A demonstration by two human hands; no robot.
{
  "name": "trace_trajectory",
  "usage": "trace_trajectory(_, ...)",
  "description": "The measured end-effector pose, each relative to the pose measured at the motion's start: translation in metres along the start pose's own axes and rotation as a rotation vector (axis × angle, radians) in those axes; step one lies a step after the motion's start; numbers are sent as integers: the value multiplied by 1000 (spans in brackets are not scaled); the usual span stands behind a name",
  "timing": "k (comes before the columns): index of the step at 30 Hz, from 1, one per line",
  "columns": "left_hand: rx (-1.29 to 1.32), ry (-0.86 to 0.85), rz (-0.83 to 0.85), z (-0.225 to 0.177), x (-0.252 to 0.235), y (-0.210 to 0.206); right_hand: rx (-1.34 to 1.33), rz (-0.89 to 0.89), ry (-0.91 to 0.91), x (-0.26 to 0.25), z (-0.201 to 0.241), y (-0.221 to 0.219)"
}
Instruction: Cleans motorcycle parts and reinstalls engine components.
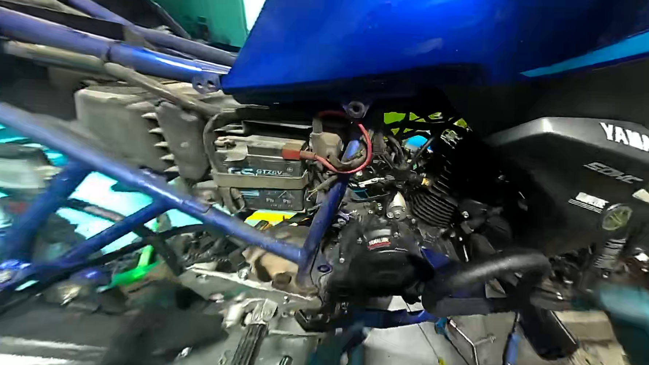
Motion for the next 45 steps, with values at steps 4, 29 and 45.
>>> trace_trajectory(4, -97, -483, 72, -122, -117, -30, 157, -78, -94, -76, -21, -19)
trace_trajectory(29, -782, -245, 131, -206, -288, -129, 922, -73, -209, -179, -70, -68)
trace_trajectory(45, -645, -175, 147, -209, -300, -121, 1105, -232, -237, -175, -82, -56)
Point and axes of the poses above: each hand's wrist, its own x-axis away from the middle knuckle, its own y-axis out of the back of the hand, z = x × y, the point moved 9 cm from there along -x, towards the middle knuckle, and after that the axes turned 3 degrees about x, right-handed, at the moved point
